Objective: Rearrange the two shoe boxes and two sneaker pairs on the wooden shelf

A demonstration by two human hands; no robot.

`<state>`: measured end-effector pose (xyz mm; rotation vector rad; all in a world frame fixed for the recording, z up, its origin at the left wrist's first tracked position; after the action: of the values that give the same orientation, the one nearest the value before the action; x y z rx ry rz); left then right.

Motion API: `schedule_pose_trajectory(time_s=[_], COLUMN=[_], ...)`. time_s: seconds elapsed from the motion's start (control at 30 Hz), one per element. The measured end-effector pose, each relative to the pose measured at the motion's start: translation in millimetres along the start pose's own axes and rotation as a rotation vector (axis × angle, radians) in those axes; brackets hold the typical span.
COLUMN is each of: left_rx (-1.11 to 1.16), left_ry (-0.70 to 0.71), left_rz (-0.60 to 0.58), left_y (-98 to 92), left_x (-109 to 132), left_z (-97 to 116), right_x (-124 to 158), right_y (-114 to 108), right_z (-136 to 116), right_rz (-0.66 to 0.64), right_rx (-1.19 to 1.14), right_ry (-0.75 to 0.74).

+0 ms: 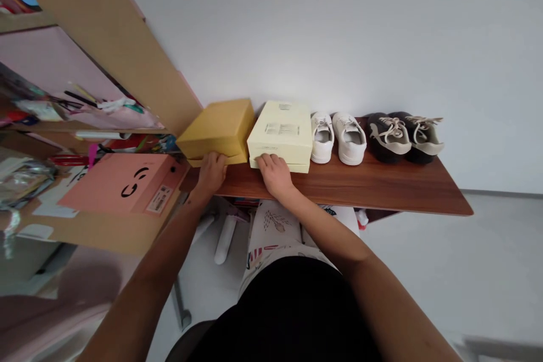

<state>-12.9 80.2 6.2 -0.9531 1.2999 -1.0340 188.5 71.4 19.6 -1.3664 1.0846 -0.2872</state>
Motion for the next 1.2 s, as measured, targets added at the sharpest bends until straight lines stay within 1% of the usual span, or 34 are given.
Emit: schedule_pose_trajectory(time_s=[0.07,0.17,0.23,0.3,0.37,0.4,0.47,0.53,0.57,0.6,0.63,0.67,0.7,0.73,0.77,0.8,0.83,0.87,0.9,0.93,0.97,1.0,1.03,1.07,1.1,1.17,1.2], left_rx=[-0.073,-0.073,-0.018,0.067,0.158,0.198,0.263,0.324,0.361,0.407,0.464,0.535,0.621,0.712,0.789,0.815,0.786,0.72,0.641,0.561,0.489,0.439,0.414,0.419,0.454,0.582,0.658], left_ry=[0.05,0.069,0.076,0.078,0.062,0.04,-0.036,-0.13,-0.158,-0.159,-0.127,-0.063,0.036,0.127,0.185,0.213,0.197,0.142,0.066,-0.006,-0.068,-0.105,-0.123,-0.133,-0.141,-0.192,-0.237], left_rz=[-0.062,-0.073,-0.068,-0.06,-0.028,0.008,0.13,0.303,0.395,0.471,0.526,0.553,0.493,0.385,0.248,0.128,0.047,-0.014,-0.08,-0.161,-0.232,-0.284,-0.304,-0.289,-0.243,-0.109,-0.053], left_y=[17.3,34.6,42.5,47.2,46.4,42.8,28.3,6.2,-6.0,-17.1,-26.7,-34.2,-35.6,-32.7,-25.9,-17.8,-9.5,-0.5,9.6,20.2,28.9,34.7,37.4,37.3,35.1,31.0,32.1], left_x=[2,-1,-6,-9,-10,-9,-5,2,6,8,9,8,2,-7,-17,-28,-40,-53,-65,-75,-83,-89,-93,-95,-96,-92,-89], left_z=[-1,-5,-7,-10,-13,-15,-18,-12,-2,16,40,72,112,155,198,239,273,300,319,331,338,341,341,339,335,323,317], right_x=[4,7,8,9,13,17,33,55,67,78,87,95,98,98,96,93,89,86,84,84,87,92,100,109,118,135,141], right_y=[20,44,55,61,56,49,25,-4,-19,-32,-45,-56,-64,-70,-72,-72,-69,-66,-63,-62,-64,-67,-71,-75,-75,-68,-60], right_z=[8,23,30,33,30,29,33,52,68,88,112,137,162,185,207,227,243,256,266,273,279,283,286,289,292,298,300], right_rz=[-0.068,-0.125,-0.124,-0.09,-0.009,0.053,0.21,0.363,0.424,0.464,0.49,0.499,0.474,0.436,0.381,0.316,0.249,0.186,0.144,0.13,0.152,0.207,0.287,0.377,0.463,0.6,0.648], right_rx=[0.035,0.042,0.012,-0.054,-0.162,-0.225,-0.326,-0.341,-0.309,-0.256,-0.19,-0.116,-0.05,0.005,0.046,0.071,0.078,0.067,0.043,0.009,-0.03,-0.074,-0.128,-0.2,-0.299,-0.577,-0.727], right_ry=[-0.014,-0.004,0.001,-0.002,-0.026,-0.043,-0.062,-0.004,0.063,0.155,0.263,0.371,0.46,0.532,0.591,0.639,0.674,0.694,0.706,0.713,0.717,0.723,0.736,0.752,0.77,0.804,0.816])
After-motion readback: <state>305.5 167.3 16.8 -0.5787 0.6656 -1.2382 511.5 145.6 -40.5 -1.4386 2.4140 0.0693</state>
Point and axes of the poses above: each hand's wrist, its own x-axis away from the middle knuckle, its own y-axis out of the palm, z = x × y, the point moved 8 cm from there along -x, towards the middle knuckle, and after that the axes turned 3 degrees about -y, right-handed, at the moved point
